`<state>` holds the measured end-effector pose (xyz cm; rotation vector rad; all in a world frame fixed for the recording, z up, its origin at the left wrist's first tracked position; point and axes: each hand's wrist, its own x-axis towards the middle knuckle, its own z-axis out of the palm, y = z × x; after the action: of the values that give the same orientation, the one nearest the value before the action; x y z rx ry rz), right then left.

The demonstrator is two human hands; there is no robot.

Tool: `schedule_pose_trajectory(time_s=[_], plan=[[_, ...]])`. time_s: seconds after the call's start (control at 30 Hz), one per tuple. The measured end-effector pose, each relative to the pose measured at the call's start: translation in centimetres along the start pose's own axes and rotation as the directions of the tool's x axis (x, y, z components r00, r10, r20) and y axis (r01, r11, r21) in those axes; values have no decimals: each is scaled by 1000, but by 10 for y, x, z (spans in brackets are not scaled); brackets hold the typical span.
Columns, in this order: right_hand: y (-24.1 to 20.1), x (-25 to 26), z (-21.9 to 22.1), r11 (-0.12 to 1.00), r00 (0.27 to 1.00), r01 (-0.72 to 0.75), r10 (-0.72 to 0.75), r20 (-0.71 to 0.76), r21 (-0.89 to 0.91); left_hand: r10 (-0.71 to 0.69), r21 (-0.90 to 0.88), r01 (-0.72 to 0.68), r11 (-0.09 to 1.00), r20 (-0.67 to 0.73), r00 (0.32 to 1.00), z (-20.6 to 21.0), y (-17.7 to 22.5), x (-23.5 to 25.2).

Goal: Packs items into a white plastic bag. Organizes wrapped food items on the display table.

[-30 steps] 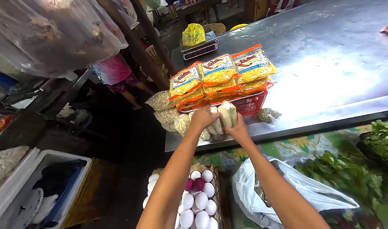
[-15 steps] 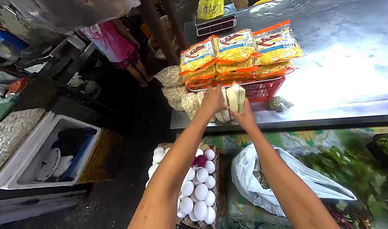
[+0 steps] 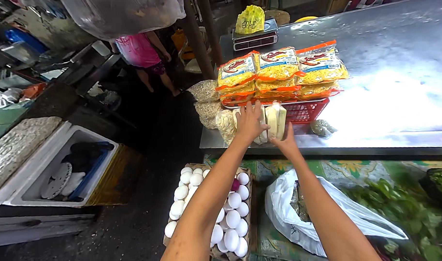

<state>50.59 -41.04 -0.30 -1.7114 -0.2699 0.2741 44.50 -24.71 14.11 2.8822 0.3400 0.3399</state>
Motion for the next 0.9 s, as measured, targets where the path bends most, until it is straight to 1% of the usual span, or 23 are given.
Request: schedule_pose_trajectory(time_s=[0.03,0.07,0.1,0.13,0.17,0.2,0.23,0.27,0.3,0.37,0.4,0.47,0.5,0.53,0.6,0.67,0.8,0.9], plan=[[0,-2,0,1000,1000,0,0,12,14,2,-93,-10,996,-92,996,-3,-6,-10],[2,-3,-1,1000,1000,7,-7,25,21,-35,-192,2,981,-167,985,-7,-15,-20],[3,-4,-1,999,999,20,-21,36,26,-113,-298,49,953,-201,973,-11,-25,-29],[5,-6,-2,999,998,32,-33,44,26,-226,-415,121,902,-213,951,-13,-38,-37],[7,-7,-2,998,998,46,-47,43,31,-364,-551,209,808,-188,912,-12,-52,-44],[8,-7,-3,998,998,54,-55,34,42,-501,-668,309,677,-112,858,-9,-67,-48],[9,-7,-3,996,998,54,-55,18,64,-605,-739,404,539,-6,796,-2,-82,-51],[11,-8,-3,995,999,42,-42,-2,89,-657,-746,483,457,83,749,7,-97,-56],[13,-9,-4,993,999,26,-24,-21,113,-670,-724,534,436,136,730,19,-109,-61],[11,-8,-4,991,998,6,2,-56,133,-643,-672,563,481,166,747,40,-122,-63],[9,-9,-3,992,998,-4,12,-60,126,-630,-674,556,486,171,758,51,-124,-62],[8,-11,0,996,998,-8,14,-65,91,-608,-739,506,444,166,776,67,-123,-57],[8,-11,2,998,997,1,4,-74,69,-598,-761,472,446,140,789,73,-122,-53],[9,-11,3,999,996,6,-2,-86,51,-587,-759,449,471,110,802,77,-121,-49],[10,-10,5,1000,995,3,-2,-99,9,-581,-724,439,532,65,811,80,-119,-43],[11,-11,6,1000,996,-1,-1,-93,-22,-596,-662,462,590,29,803,80,-117,-44],[12,-12,5,1000,995,7,-10,-97,-29,-615,-619,458,637,-51,787,74,-110,-45],[12,-14,6,999,995,6,-10,-99,-36,-591,-600,414,685,-124,797,76,-106,-48]])
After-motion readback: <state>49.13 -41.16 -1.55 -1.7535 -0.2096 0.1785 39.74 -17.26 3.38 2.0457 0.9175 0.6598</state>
